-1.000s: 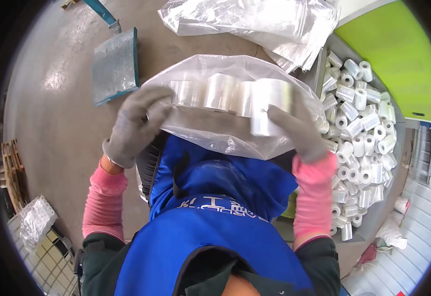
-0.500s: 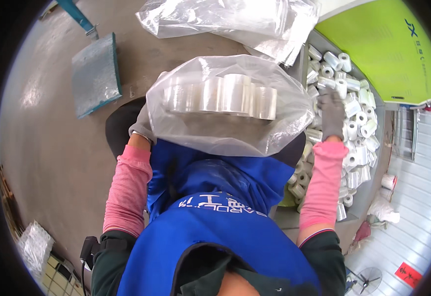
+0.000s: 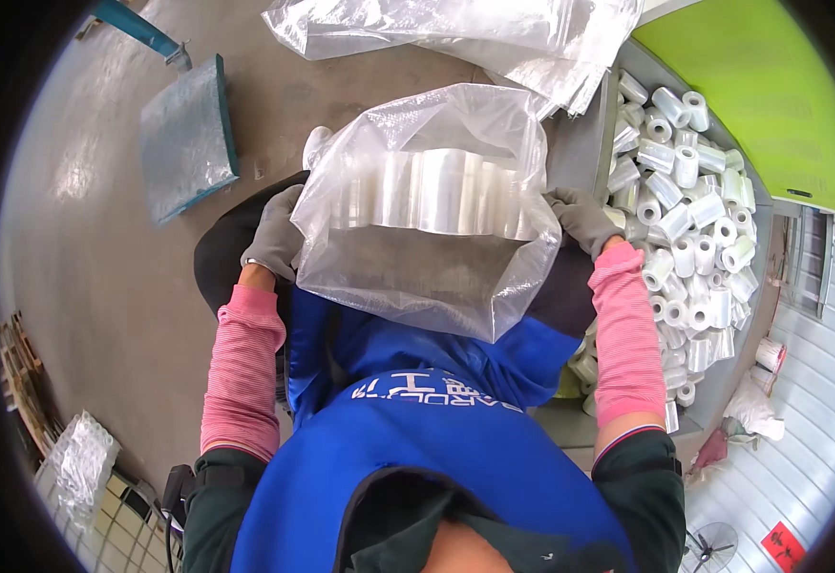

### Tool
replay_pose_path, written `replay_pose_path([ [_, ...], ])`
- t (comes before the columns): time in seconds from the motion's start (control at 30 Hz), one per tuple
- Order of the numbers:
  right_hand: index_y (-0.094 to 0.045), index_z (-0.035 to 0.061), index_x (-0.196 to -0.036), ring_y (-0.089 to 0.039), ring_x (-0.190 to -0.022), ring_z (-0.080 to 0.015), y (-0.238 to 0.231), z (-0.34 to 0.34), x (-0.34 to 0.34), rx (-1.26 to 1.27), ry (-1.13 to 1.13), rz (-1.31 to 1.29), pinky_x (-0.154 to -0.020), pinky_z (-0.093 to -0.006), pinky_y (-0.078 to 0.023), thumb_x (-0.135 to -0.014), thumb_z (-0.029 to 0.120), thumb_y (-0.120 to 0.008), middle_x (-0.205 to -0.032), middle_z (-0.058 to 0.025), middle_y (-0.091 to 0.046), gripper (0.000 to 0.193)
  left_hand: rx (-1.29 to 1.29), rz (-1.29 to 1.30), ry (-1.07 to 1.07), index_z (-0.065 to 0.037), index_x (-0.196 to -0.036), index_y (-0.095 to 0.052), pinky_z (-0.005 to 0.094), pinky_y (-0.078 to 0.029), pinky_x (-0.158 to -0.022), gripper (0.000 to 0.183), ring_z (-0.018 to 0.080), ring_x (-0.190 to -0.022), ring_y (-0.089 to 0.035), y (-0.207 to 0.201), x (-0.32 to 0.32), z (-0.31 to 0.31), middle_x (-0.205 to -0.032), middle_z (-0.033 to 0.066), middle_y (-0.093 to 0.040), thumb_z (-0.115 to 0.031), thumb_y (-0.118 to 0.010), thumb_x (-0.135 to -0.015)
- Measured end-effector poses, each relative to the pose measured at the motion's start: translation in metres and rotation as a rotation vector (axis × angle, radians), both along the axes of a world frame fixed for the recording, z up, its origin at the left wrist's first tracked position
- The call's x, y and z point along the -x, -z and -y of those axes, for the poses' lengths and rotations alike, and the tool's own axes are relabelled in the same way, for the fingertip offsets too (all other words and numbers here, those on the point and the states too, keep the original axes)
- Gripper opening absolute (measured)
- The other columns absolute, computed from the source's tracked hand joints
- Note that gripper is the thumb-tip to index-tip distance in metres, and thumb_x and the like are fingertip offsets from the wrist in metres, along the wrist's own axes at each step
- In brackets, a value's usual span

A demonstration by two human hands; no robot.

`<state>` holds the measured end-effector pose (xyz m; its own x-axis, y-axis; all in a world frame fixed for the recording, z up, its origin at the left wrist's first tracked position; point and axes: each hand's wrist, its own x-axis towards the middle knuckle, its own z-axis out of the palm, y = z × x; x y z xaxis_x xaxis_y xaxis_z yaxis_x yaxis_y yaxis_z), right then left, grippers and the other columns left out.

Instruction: Packing small rolls of clear plastic film into a large plastic bag.

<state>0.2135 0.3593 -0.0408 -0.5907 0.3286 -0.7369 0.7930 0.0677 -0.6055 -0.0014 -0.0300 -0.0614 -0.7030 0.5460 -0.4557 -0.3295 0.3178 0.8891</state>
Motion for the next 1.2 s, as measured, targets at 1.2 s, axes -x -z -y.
replay_pose_path([
  [1.2, -0.060, 0.0014, -0.099, -0.060, -0.097, -0.0224, -0.121, -0.030, -0.010, 0.453, 0.732, -1.211, -0.086, -0.0381, -0.050, -0.091, 0.023, -0.049, -0.104, -0.0131, -0.063, 0.025, 0.176, -0.434, -0.433, -0.001, -0.121, -0.055, 0.0251, -0.052, -0.077, 0.033, 0.0140, -0.090, -0.060, -0.144, 0.036, 0.025, -0.103, 0.0071, -0.062, -0.014, -0.054, -0.090],
])
